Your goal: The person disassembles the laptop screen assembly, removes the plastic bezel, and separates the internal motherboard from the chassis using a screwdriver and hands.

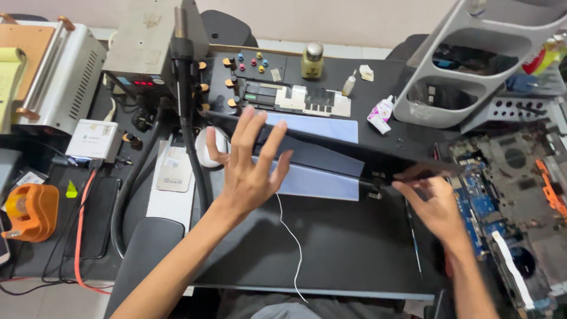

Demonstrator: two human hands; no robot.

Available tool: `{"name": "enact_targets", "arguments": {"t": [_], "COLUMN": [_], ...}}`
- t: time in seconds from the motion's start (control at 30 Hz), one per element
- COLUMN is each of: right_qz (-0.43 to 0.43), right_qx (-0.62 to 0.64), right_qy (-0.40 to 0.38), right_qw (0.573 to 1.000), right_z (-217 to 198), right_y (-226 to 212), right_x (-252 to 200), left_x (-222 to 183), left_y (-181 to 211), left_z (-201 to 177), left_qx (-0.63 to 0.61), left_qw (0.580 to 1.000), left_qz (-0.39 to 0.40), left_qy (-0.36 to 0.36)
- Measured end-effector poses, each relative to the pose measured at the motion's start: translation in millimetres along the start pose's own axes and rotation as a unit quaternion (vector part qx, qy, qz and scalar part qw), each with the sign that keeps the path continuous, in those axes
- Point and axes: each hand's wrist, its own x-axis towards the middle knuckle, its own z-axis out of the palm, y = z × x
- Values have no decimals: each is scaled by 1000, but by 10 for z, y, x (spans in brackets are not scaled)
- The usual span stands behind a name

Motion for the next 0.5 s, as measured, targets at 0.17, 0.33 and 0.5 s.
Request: {"name": "enact_targets", "arguments": {"t": [0.17, 0.33, 0.5], "right_qz": [-131, 188, -57], "right_qx": [-302, -287, -280], "right_qy": [-183, -242, -285], "right_qw": [926, 908, 915], "right_z": [-457, -519, 134], "right_y": [-365, -1064, -1592], "right_x": [401, 1218, 2031], "left_x": [-176, -378, -512], "left_y": [-94, -171, -157], "left_z": [105, 229, 263], "left_qx": [37, 59, 72], "left_qw": [996, 991, 990], "left_qz": [44, 74, 81], "left_qy": [62, 92, 96]}}
